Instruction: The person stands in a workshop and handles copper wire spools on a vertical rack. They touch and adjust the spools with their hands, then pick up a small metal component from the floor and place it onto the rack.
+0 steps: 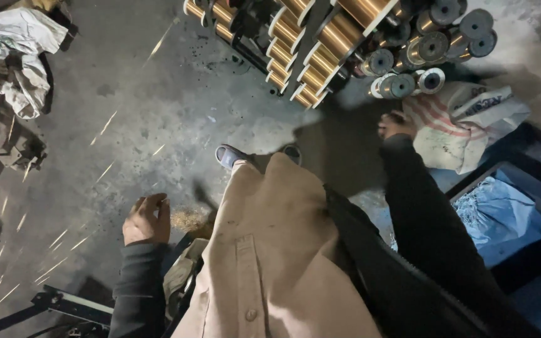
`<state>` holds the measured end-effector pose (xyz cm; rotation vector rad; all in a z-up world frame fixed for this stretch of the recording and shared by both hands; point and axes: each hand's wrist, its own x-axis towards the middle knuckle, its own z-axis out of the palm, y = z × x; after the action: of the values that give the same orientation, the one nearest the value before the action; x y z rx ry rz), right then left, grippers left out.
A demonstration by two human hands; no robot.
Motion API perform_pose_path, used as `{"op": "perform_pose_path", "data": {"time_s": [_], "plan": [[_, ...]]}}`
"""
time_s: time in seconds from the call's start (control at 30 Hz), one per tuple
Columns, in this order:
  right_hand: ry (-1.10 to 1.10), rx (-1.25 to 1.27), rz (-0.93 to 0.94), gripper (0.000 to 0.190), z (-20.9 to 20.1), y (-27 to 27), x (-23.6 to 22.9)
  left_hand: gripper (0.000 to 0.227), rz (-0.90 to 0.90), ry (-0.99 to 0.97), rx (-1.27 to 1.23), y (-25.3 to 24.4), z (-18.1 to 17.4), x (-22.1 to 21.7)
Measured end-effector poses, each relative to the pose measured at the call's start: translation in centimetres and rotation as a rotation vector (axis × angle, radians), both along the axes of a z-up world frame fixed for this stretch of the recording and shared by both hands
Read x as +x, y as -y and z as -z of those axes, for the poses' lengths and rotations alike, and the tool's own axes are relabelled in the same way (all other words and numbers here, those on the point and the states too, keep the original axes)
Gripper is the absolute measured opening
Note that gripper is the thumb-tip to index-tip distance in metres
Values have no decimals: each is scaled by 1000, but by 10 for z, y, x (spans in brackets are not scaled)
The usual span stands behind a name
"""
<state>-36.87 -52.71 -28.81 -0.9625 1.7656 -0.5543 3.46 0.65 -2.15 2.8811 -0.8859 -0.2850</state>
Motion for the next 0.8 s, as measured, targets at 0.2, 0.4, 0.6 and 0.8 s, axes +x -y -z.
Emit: {"op": "perform_pose_path", "data": {"time_s": [0.2,0.4,0.6,0.8], "plan": [[626,707,-138,37,69,-1,77,14,21,30,-18,-1,2,4],[543,396,-214,55,51,-68,205,16,35,40,-32,0,-11,5],[719,460,-114,66,35,-64,281,17,70,30,37,-6,-9,14],[905,530,47,63,-13,-69,316,22,99,21,-7,-11,-4,25]]}}
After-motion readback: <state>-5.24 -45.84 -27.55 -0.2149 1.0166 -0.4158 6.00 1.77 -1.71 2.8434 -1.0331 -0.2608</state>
